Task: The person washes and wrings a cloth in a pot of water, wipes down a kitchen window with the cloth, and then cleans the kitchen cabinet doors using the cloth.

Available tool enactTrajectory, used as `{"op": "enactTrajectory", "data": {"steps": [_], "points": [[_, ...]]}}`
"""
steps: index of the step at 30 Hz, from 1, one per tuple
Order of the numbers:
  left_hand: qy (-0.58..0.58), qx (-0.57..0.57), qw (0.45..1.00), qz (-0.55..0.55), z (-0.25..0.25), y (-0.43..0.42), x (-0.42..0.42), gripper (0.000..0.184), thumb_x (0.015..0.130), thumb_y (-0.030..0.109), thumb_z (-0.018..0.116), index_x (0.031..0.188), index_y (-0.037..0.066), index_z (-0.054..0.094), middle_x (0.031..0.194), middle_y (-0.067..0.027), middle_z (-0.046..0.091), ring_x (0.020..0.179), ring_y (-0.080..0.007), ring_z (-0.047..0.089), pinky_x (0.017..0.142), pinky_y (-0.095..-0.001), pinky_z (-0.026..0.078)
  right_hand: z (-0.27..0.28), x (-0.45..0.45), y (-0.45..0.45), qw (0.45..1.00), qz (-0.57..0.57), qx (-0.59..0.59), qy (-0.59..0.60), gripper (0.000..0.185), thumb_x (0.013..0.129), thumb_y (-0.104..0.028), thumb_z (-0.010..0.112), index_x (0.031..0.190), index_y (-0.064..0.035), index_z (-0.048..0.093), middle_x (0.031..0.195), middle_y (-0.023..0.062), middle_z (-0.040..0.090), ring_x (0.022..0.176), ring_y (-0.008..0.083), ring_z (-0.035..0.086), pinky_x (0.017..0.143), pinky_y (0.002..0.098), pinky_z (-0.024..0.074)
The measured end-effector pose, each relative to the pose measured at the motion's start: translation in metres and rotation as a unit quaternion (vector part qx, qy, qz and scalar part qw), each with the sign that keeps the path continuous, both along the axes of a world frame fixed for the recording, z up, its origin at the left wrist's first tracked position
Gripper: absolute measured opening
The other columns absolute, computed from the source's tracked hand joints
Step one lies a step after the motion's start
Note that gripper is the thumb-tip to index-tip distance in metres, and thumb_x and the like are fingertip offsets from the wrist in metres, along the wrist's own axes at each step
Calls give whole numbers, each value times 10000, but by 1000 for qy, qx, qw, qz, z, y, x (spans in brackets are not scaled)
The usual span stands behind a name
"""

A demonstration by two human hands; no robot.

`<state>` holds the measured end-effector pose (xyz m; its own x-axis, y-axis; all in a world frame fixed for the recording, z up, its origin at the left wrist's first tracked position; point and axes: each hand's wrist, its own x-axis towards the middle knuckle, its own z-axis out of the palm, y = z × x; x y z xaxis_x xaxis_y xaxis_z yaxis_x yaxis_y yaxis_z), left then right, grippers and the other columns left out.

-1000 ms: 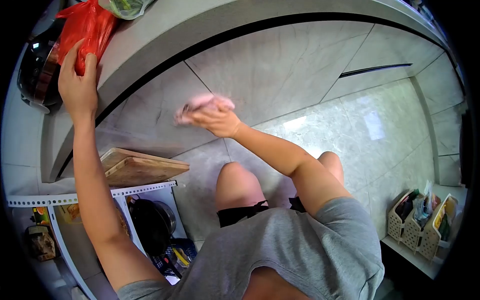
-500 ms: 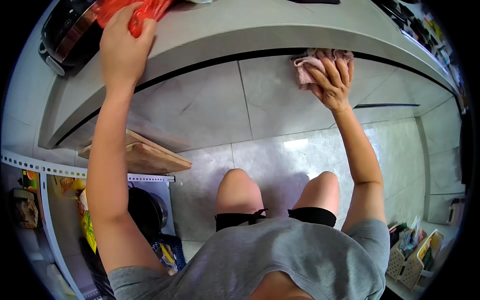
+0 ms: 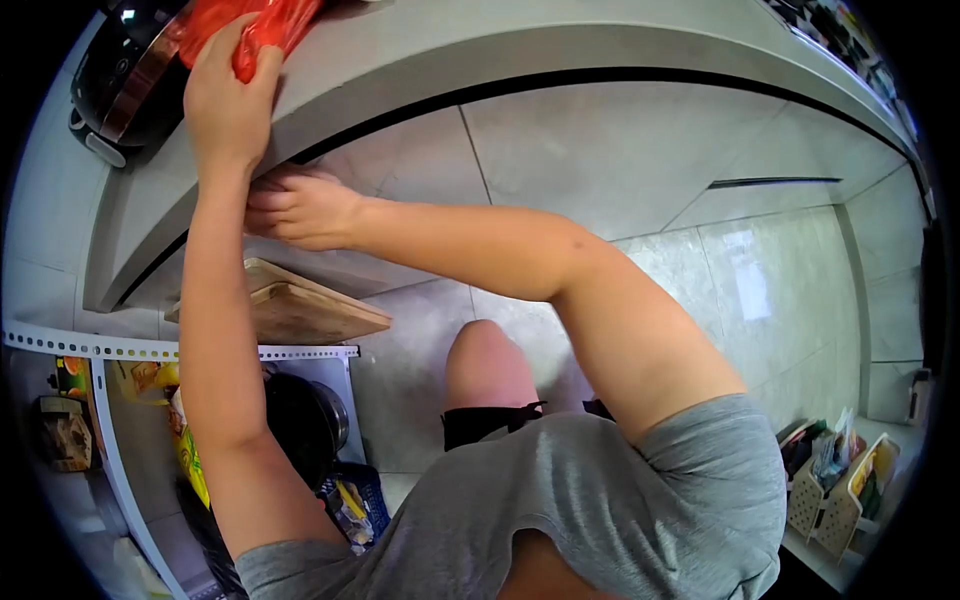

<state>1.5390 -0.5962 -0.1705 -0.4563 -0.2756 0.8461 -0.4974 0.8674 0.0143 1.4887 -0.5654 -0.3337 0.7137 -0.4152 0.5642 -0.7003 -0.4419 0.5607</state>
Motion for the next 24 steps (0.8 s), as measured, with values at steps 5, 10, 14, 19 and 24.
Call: {"op": "enactTrajectory", "data": {"steps": [5, 10, 14, 19, 24], "points": [[-8, -6, 1000, 13, 3, 5, -1, 401, 881, 268, 607, 1217, 52, 637, 1192, -165, 645, 1090, -331, 613, 966, -377, 451, 15, -59, 35, 987, 67, -55, -139, 301, 853, -213, 557, 1127, -226, 681, 1239, -92, 587, 1179, 86, 509, 830, 241, 514], [-24, -13, 1000, 15, 1, 6, -1, 407, 898, 273, 596, 1239, 52, 625, 1203, -169, 640, 1097, -326, 611, 974, -370, 443, 1, -214, 114, 938, -96, -303, -136, 314, 712, -473, 762, 1006, -369, 725, 890, -165, 614, 751, 16, 559, 588, 184, 389], [-15, -30, 999, 17, -2, 3, -4, 412, 901, 294, 587, 1233, 53, 627, 1199, -166, 642, 1094, -326, 612, 971, -367, 446, -11, -348, 199, 942, -142, -222, -208, 424, 623, -355, 810, 1020, -235, 726, 979, -6, 610, 952, 214, 562, 833, 382, 440], [-7, 3, 1000, 9, 0, 8, -5, 419, 898, 310, 595, 1232, 59, 633, 1199, -165, 644, 1099, -324, 612, 971, -367, 447, 5, -381, 251, 895, -253, -247, -271, 353, 748, -172, 709, 1088, -77, 711, 1078, 111, 658, 1038, 323, 554, 950, 408, 411], [12, 20, 999, 26, 3, 14, -6, 369, 879, 242, 608, 1186, 42, 647, 1179, -183, 642, 1098, -352, 605, 976, -385, 448, -16, -305, 184, 881, -198, -287, -319, 307, 669, -168, 641, 965, -95, 679, 1048, 147, 559, 1033, 336, 484, 860, 459, 398]]}}
